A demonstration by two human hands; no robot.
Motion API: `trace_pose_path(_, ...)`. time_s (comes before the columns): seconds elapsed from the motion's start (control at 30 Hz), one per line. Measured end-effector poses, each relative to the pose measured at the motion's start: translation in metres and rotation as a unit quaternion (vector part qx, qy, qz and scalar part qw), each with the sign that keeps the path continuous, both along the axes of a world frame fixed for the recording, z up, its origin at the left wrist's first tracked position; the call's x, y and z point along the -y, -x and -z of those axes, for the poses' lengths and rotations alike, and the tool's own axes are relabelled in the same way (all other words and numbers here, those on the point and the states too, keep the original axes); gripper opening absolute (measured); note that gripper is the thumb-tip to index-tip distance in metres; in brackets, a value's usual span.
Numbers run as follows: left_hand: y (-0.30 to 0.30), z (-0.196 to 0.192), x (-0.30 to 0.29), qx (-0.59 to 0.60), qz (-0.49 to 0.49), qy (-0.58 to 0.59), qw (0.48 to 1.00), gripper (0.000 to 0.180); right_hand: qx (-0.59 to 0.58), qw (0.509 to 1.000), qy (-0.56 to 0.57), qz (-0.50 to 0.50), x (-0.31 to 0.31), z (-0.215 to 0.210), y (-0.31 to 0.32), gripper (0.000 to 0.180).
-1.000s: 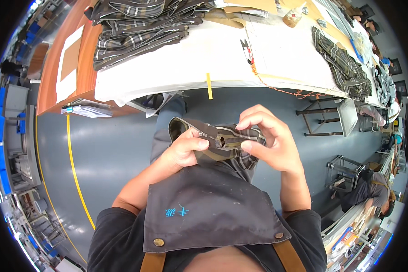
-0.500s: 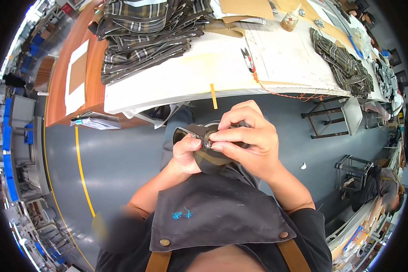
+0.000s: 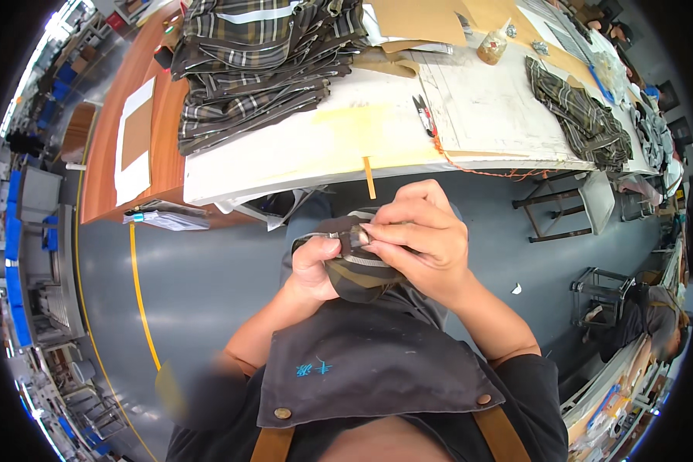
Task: The person assembles plaid bags by hand, applying adhesive from a squeeze bottle to the zipper area, aligning the fabric, and using scissors to trim excess material. The person repeatedly handles multiple bags, stacking finished units on the table.
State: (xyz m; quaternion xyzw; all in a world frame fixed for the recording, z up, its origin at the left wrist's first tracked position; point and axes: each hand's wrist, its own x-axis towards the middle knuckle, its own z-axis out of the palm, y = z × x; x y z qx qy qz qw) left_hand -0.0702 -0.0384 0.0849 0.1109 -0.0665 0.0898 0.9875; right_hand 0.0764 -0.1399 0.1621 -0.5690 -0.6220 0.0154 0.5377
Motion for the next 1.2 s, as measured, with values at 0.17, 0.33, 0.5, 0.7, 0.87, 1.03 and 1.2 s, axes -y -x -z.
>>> trace_pose_path(0.17, 0.012, -0.008, -0.017, -0.047, 0.006, -0.114, 0.992, 0.05, 0.011, 0.999, 0.029, -0.041, -0.002, -0.013, -0.011, 0.021)
trace_pose_path(0.33, 0.029, -0.04, -0.035, -0.141, 0.002, -0.399, 0.906, 0.061, 0.055, 0.998, 0.005, -0.04, -0.003, -0.052, -0.025, 0.02)
trace_pose_path(0.5, 0.03, -0.057, -0.066, -0.202, 0.015, -0.807, 0.555, 0.038, 0.118, 0.99, -0.014, 0.073, 0.005, -0.077, -0.073, 0.011)
trace_pose_path(0.7, -0.024, -0.116, -0.114, -0.223, -0.25, -0.905, 0.262, 0.022, -0.022, 0.986, 0.019, 0.162, -0.015, -0.086, -0.169, 0.009)
trace_pose_path(0.87, -0.073, -0.143, -0.117, -0.227, -0.368, -0.88, 0.196, 0.02, 0.027, 0.99, -0.046, 0.128, 0.0, -0.088, -0.2, 0.017)
trace_pose_path(1.03, -0.088, -0.048, -0.121, -0.206, -0.249, -0.913, 0.251, 0.02, 0.15, 0.972, 0.089, 0.159, 0.022, 0.011, -0.212, 0.031)
trace_pose_path(1.2, -0.095, 0.04, -0.095, -0.17, -0.28, -0.826, 0.458, 0.022, 0.123, 0.959, 0.189, 0.171, 0.024, 0.082, -0.202, 0.027)
